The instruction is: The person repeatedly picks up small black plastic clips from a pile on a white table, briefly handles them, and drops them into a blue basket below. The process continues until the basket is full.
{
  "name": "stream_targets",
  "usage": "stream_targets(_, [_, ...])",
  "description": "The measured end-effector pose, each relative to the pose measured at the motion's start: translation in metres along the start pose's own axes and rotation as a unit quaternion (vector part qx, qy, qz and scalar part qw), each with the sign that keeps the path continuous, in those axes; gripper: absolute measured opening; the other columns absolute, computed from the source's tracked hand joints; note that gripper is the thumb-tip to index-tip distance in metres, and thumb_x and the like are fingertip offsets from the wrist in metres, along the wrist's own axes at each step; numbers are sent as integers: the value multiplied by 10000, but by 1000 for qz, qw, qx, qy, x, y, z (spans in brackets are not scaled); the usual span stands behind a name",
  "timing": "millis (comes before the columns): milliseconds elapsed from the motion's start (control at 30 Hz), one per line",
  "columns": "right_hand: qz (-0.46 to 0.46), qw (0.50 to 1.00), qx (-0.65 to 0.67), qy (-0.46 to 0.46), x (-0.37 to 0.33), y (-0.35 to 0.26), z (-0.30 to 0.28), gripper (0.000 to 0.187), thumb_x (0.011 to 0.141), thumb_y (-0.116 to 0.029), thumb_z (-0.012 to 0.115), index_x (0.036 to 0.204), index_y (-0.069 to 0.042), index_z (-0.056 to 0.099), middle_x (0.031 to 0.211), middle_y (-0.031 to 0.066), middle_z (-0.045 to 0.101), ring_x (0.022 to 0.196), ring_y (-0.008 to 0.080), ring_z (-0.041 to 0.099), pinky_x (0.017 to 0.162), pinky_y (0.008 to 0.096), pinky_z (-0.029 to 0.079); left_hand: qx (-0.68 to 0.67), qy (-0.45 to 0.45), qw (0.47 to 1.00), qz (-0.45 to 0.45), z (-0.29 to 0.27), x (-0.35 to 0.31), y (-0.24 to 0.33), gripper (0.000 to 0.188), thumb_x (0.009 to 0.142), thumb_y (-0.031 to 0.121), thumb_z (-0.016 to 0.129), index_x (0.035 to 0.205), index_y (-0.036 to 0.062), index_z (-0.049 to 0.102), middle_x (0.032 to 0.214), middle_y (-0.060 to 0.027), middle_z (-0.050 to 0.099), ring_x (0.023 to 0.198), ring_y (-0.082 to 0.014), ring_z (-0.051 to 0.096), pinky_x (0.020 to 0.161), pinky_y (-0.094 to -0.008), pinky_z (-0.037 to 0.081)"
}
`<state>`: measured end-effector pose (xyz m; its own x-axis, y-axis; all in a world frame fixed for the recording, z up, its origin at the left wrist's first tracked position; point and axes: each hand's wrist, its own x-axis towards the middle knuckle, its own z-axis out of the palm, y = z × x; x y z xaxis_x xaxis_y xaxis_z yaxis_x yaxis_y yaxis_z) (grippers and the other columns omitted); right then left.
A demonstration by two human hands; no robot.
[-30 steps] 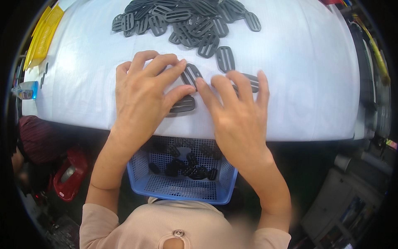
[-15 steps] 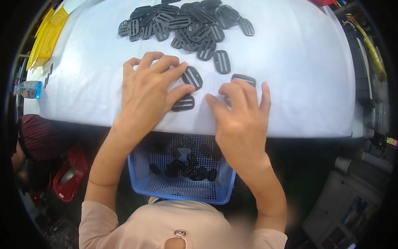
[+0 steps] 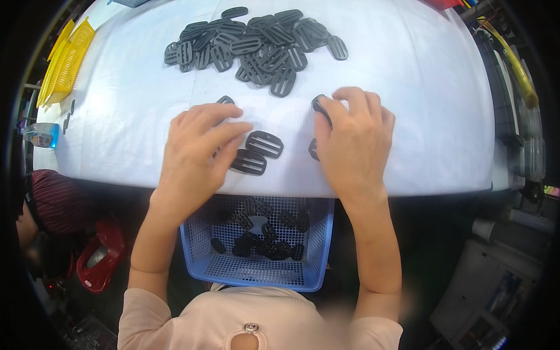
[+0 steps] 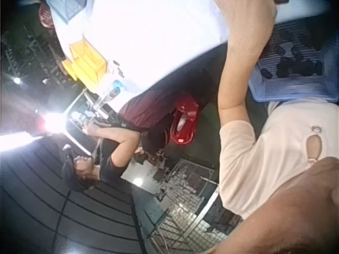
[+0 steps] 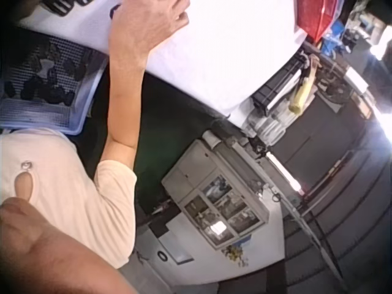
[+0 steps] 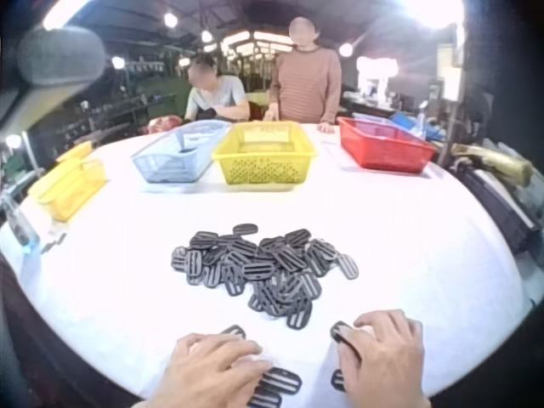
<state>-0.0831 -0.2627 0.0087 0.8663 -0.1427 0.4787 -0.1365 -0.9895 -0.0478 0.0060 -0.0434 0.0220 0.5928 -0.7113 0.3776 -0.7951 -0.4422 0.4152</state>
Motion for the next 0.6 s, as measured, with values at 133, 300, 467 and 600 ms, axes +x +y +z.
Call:
stream_targets(133, [16, 995, 88, 45, 27, -23, 19, 385, 781, -264, 822, 1089, -56, 721, 1002, 51, 660, 944, 237, 608, 785, 410, 441, -16, 79, 996, -33, -5, 5, -17, 207, 878, 22, 689, 1062, 78, 764, 1135, -84, 713, 1079, -276, 651, 955, -386, 467])
stream_targets(300, [-7, 999, 17, 40, 32, -32, 32, 220, 810, -263, 785, 888, -73, 704, 860, 35, 646, 841, 222, 610, 793, 397, 429, -26, 156, 985, -76, 5, -3, -54, 157, 888, 76, 717, 1034, 103, 767, 1098, -40, 719, 1034, -228, 647, 907, -374, 443])
stream_targets(467, [96, 988, 121, -21, 20, -33, 2, 98, 819, -165, 747, 837, -76, 711, 812, 29, 664, 780, 225, 623, 776, 389, 443, -46, 156, 981, -106, 9, -9, -60, 167, 899, 43, 691, 1042, 78, 768, 1108, -69, 718, 1031, -235, 657, 898, -353, 472])
stream_targets(600, [174, 967, 169, -77, 19, -12, -11, 136, 860, -159, 742, 941, -51, 759, 892, 83, 694, 767, 269, 637, 739, 385, 493, -53, 132, 983, -117, 5, -9, -58, 202, 919, -7, 648, 1082, 37, 760, 1143, -123, 705, 1057, -252, 665, 889, -333, 527])
